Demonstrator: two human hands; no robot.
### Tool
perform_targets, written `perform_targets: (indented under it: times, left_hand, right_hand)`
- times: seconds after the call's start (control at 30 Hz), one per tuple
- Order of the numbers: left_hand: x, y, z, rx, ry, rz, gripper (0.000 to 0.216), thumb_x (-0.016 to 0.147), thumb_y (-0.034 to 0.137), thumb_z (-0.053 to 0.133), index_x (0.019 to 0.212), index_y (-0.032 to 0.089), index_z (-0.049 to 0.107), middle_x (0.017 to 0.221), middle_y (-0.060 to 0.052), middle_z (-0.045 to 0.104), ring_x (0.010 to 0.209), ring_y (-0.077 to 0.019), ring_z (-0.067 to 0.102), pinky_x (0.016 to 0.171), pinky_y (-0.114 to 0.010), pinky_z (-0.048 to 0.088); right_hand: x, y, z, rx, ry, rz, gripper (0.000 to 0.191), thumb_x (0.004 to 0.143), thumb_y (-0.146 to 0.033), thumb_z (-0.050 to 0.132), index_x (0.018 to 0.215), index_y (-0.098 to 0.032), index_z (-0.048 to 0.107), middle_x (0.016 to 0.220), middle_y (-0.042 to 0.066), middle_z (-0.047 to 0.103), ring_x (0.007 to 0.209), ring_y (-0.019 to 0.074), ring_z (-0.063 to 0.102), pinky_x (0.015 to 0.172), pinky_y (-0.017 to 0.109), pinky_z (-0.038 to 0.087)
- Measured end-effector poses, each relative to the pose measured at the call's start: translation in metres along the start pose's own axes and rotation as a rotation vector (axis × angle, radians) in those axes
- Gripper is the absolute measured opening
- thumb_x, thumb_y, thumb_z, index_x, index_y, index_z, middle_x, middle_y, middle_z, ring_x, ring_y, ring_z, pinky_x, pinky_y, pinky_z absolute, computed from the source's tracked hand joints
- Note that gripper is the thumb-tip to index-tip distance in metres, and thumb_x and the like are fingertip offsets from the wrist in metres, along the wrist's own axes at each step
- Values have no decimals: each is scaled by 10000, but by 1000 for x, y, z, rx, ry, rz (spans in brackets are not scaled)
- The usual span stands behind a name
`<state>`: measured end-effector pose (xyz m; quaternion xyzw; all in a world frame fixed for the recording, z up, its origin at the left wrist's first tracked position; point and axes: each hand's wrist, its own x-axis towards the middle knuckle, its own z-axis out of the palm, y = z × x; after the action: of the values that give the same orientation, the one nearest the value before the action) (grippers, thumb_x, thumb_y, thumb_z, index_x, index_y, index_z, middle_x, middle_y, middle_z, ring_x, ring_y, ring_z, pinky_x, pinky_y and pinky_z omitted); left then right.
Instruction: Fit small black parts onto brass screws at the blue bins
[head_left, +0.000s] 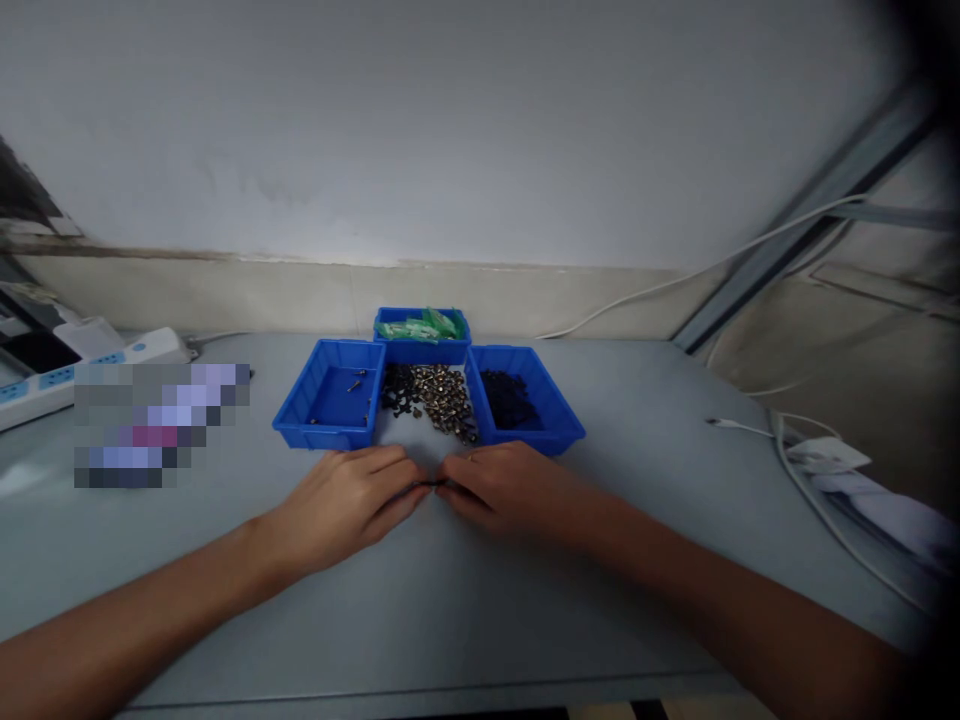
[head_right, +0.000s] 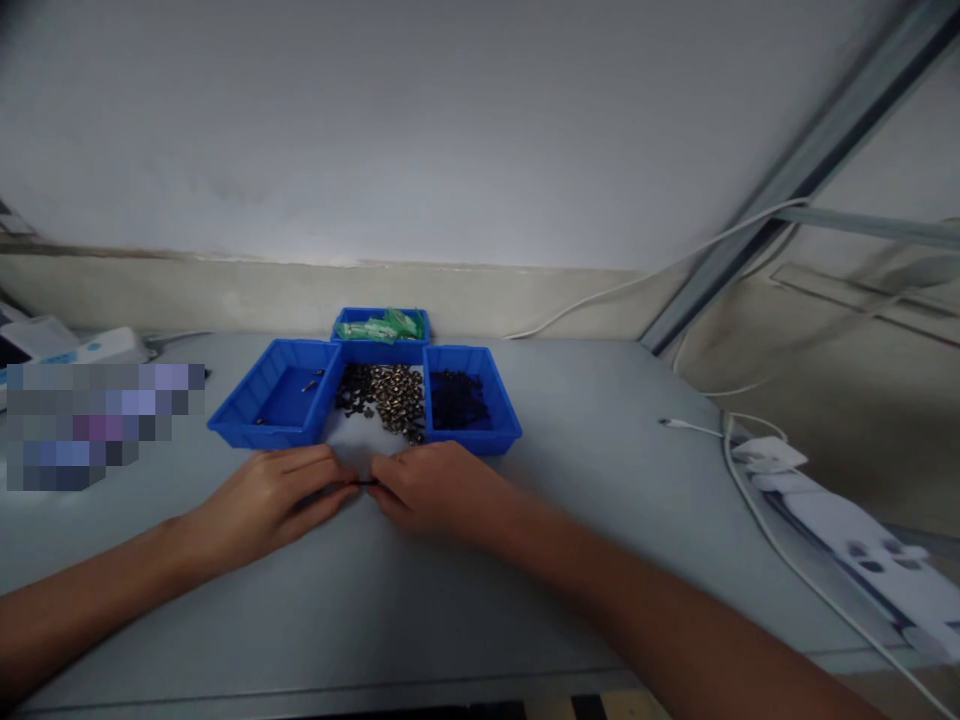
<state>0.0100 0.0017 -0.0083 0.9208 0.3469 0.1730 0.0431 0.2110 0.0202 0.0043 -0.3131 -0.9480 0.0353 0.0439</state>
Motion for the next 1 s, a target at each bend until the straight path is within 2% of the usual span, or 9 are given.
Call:
perform_targets:
  times: [0.13,0.27,0.4,0.67,1.0]
  left_hand:
    - [-2,4,1,1,61,104,241,898,256,357,834,166,571,709,-9,535,637,-116,520,573,-239,419]
    - [-3,5,2,-14,56,160,216,891,238,367,866,170,571,715,-7,540,629,-112,518,583,-237,424]
    - [-2,2,3,27,65,80,238,887,259,374,783,158,563,677,-4,530,618,-117,514,566,-242,406]
    - [1,-3,4,63,-23,-22,230,875,252,376,743,154,537,674,0,538,620,-120,530,556,-245,394]
    - [1,0,6,4,-53,33,169,852,236,429,734,162,524,661,9,532,595,-119,504,538,-251,362]
  right_hand:
    - [0,-4,2,-3,-17,-37,150,814,-223,432,740,-153,543,654,17,600,550,124,535,492,242,313]
    - [1,-3,7,-4,-11,-81,129,801,-216,440,745,-158,540,656,16,599,558,126,534,492,244,315]
    - [1,-1,4,-14,-9,-24,155,818,-247,430,738,-164,534,660,11,598,554,122,530,488,237,309]
    - [-1,1,1,-6,21,58,131,816,-262,436,761,-172,513,682,8,596,593,124,538,532,237,328]
    - [-3,-5,1,94,15,-89,156,830,-302,411,824,-179,506,693,4,589,610,120,532,539,241,329]
